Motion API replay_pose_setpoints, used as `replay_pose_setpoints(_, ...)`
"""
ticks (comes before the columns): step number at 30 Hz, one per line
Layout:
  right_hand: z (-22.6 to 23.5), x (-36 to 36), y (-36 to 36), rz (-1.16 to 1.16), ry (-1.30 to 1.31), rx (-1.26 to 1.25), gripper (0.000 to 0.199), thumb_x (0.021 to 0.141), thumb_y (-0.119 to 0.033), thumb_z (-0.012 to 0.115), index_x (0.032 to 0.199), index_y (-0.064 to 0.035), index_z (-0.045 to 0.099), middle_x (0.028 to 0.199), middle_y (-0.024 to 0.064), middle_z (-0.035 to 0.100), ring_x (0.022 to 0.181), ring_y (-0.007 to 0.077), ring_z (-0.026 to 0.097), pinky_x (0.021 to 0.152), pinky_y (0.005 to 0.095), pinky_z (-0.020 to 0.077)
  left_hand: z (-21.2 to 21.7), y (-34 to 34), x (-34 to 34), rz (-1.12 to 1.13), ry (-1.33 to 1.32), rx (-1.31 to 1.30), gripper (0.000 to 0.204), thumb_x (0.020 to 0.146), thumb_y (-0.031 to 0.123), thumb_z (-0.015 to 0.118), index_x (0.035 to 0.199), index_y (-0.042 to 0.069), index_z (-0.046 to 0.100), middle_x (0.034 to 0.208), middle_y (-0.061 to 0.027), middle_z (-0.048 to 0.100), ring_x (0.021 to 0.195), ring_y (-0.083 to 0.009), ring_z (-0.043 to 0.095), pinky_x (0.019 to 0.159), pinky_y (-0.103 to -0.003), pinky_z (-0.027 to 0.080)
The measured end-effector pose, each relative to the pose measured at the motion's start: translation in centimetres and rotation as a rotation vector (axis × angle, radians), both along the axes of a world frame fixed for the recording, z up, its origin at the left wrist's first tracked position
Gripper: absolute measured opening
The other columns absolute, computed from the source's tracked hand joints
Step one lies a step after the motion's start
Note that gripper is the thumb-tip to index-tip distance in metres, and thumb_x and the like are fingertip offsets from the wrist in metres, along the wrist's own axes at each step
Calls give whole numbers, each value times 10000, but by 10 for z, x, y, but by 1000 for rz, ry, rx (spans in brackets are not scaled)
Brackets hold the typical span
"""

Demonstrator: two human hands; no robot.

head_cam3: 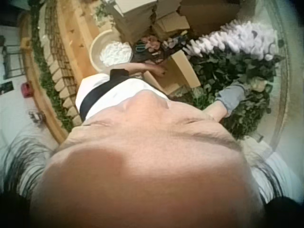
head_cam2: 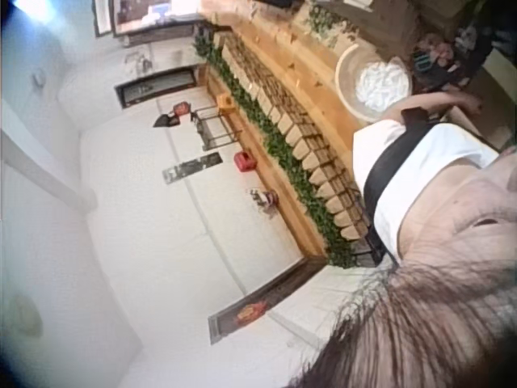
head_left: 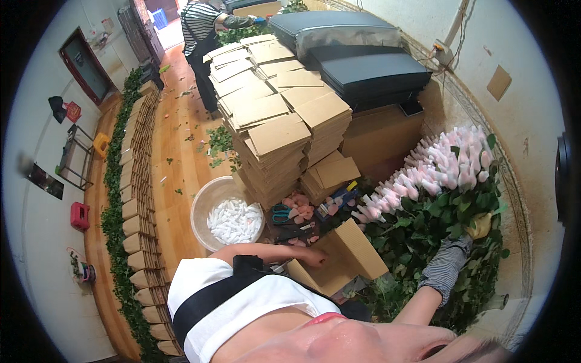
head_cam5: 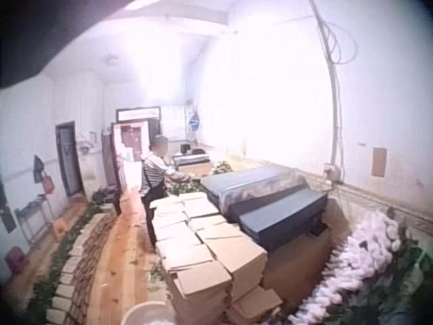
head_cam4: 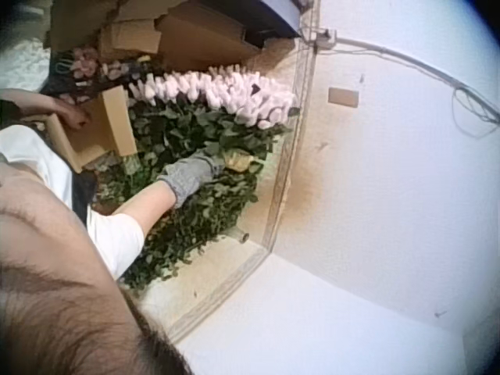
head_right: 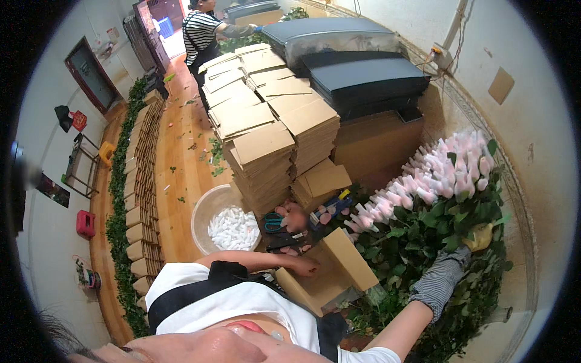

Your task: The person assembles a cardboard box and places white tissue paper inside. They then pick up individual pink roses with green leaves, arrange them in the box, and add more tissue paper to secure the flowers. The process is repeated for multiple boxes.

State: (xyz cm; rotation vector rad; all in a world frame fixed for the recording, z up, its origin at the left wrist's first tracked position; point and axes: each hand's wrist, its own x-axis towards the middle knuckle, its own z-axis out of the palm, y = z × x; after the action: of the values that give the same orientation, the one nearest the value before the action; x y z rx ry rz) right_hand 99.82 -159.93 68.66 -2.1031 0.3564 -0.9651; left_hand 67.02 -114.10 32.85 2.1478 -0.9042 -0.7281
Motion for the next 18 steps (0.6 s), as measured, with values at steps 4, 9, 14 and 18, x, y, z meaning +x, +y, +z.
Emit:
replay_pose_setpoints(4, -18, 37, -1, 3, 17, -14, 463, 1023, -247, 524, 1452, -74, 504, 1273, 161, 633, 1098, 260, 611, 964, 387, 488, 10, 0, -10, 77, 98, 23, 254, 858, 219, 600, 991, 4, 623, 1018, -218, 645, 933, -373, 625, 794, -474, 489)
replay_pose_setpoints(9, -27, 51, -21, -13, 20, -34, 451, 1026, -234, 516, 1447, -73, 507, 1225, 163, 649, 1048, 259, 621, 930, 391, 501, 23, -2, -8, 74, 133, 8, 249, 870, 220, 599, 1003, 11, 614, 993, -202, 642, 921, -365, 624, 785, -464, 488)
replay_pose_setpoints(14, -32, 59, -48, -47, 13, -58, 439, 1029, -222, 508, 1443, -72, 510, 1178, 165, 664, 998, 258, 631, 896, 394, 513, 52, 0, -3, 79, 62, 5, 229, 877, 226, 598, 947, 9, 614, 916, -201, 644, 876, -371, 630, 763, -461, 488)
replay_pose_setpoints(18, -35, 62, -75, -64, -7, -88, 430, 1032, -212, 501, 1439, -72, 512, 1140, 166, 677, 958, 257, 640, 869, 397, 523, 23, 3, -10, 148, 16, -81, 229, 870, 217, 599, 921, -6, 608, 913, -228, 629, 863, -406, 618, 756, -470, 486)
